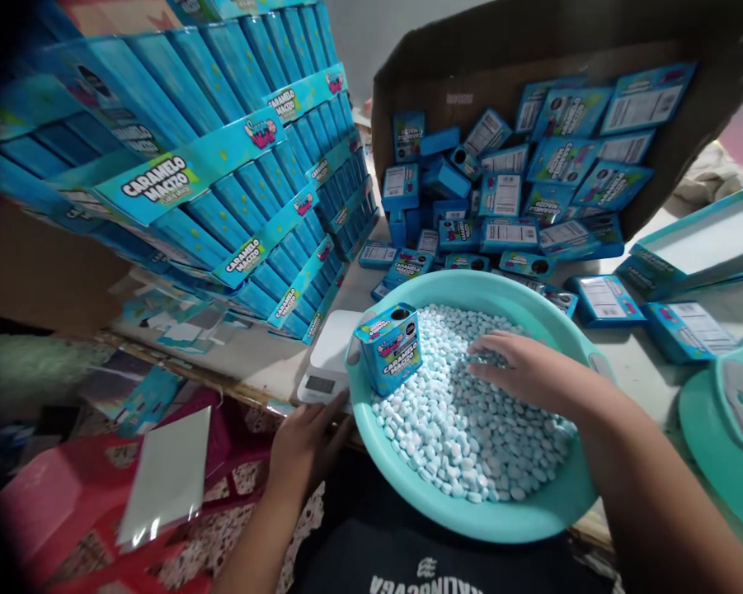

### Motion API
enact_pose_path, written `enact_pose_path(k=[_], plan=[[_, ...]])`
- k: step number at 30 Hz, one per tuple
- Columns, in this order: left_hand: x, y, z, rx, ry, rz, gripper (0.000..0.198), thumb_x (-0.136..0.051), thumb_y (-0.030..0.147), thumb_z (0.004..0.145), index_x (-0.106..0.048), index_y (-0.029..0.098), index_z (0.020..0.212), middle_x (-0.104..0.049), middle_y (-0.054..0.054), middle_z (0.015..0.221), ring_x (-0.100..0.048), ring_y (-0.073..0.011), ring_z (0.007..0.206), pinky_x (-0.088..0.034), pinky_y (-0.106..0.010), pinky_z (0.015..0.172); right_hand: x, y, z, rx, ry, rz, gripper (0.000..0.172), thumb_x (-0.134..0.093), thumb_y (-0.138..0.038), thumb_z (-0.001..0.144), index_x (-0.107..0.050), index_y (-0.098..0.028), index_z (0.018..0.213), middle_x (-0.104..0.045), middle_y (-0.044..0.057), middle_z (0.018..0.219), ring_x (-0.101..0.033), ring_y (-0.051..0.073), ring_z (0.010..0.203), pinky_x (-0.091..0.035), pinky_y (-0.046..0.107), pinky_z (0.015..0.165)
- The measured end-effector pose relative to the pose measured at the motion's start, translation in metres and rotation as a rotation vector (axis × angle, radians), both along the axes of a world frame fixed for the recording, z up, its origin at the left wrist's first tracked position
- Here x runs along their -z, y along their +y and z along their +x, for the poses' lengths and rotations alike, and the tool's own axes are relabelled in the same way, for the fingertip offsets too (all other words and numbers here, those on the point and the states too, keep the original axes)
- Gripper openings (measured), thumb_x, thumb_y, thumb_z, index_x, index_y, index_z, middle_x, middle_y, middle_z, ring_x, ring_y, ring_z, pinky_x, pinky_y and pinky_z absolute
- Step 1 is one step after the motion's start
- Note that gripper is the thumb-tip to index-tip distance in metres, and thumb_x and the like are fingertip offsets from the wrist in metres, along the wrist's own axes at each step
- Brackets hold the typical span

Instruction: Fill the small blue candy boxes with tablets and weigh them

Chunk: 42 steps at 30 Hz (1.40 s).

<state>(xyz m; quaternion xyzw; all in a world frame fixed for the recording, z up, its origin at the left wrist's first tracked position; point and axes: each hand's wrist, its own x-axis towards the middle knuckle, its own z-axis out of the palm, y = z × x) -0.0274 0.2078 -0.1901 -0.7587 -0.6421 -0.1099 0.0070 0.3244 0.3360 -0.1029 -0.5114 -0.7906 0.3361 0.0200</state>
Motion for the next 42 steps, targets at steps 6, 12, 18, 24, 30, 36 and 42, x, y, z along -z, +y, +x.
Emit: enact_pose_path(k=[6,12,18,24,30,36,42], plan=[[-0.018,0.019,0.015,-0.147,0.055,-0.335,0.05,-0.049,0.051,0.097,-0.055,0.029,0.141,-0.075,-0.012,0.11,-0.069,-0.0314,0.101,-0.051,-0.042,0.083,0.006,0.001,0.001,-0.036,0.001,0.053,0.044,-0.046,-0.059,0.094,-0.068,-0.027,0.114,-0.065,0.008,0.127,-0.056,0.031,0.121,-0.041,0.05,0.109],[-0.023,0.018,0.015,-0.113,0.039,-0.396,0.049,-0.046,0.044,0.099,-0.05,0.024,0.144,-0.075,-0.013,0.114,-0.07,-0.0305,0.103,-0.05,-0.041,0.085,0.011,0.001,0.003,0.04,0.015,0.033,0.047,-0.047,-0.059,0.09,-0.067,-0.025,0.117,-0.066,0.01,0.129,-0.058,0.035,0.122,-0.045,0.053,0.107],[-0.032,0.017,0.024,-0.103,0.105,-0.41,0.048,-0.037,0.039,0.102,-0.048,0.021,0.145,-0.075,-0.013,0.112,-0.07,-0.0308,0.104,-0.05,-0.04,0.082,0.014,0.0,0.007,0.076,-0.008,-0.024,0.053,-0.046,-0.062,0.093,-0.057,-0.027,0.131,-0.059,0.009,0.141,-0.053,0.034,0.128,-0.044,0.051,0.109],[-0.048,0.025,0.033,-0.089,0.123,-0.504,0.054,-0.048,0.036,0.096,-0.048,0.015,0.145,-0.077,-0.017,0.092,-0.073,-0.0356,0.086,-0.05,-0.045,0.077,0.011,0.001,0.005,0.042,-0.008,-0.013,0.054,-0.047,-0.062,0.091,-0.057,-0.024,0.128,-0.059,0.011,0.139,-0.054,0.034,0.127,-0.044,0.049,0.109],[-0.039,0.019,0.011,-0.274,-0.449,-0.137,0.031,-0.051,0.04,0.096,-0.074,0.022,0.106,-0.076,-0.005,0.082,-0.071,-0.0216,0.075,-0.051,-0.029,0.066,0.008,-0.001,0.003,0.069,0.035,-0.053,0.052,-0.049,-0.062,0.091,-0.058,-0.024,0.125,-0.06,0.011,0.136,-0.054,0.032,0.125,-0.043,0.048,0.109],[-0.105,0.021,0.033,-0.095,-0.72,0.495,0.011,-0.064,0.023,0.089,-0.073,0.022,0.096,-0.071,0.0,0.077,-0.063,-0.0134,0.067,-0.052,-0.026,0.066,0.007,0.001,0.004,0.076,0.1,-0.068,0.044,-0.05,-0.058,0.093,-0.059,-0.024,0.119,-0.065,0.009,0.127,-0.06,0.029,0.115,-0.049,0.039,0.099],[-0.171,-0.001,0.081,0.482,-0.552,0.08,0.014,-0.057,0.048,0.089,-0.069,0.042,0.095,-0.07,0.0,0.077,-0.069,-0.0209,0.078,-0.062,-0.04,0.078,-0.006,0.001,-0.003,0.064,0.114,-0.06,0.039,-0.05,-0.054,0.093,-0.062,-0.021,0.112,-0.069,0.009,0.115,-0.063,0.027,0.106,-0.049,0.039,0.094]])
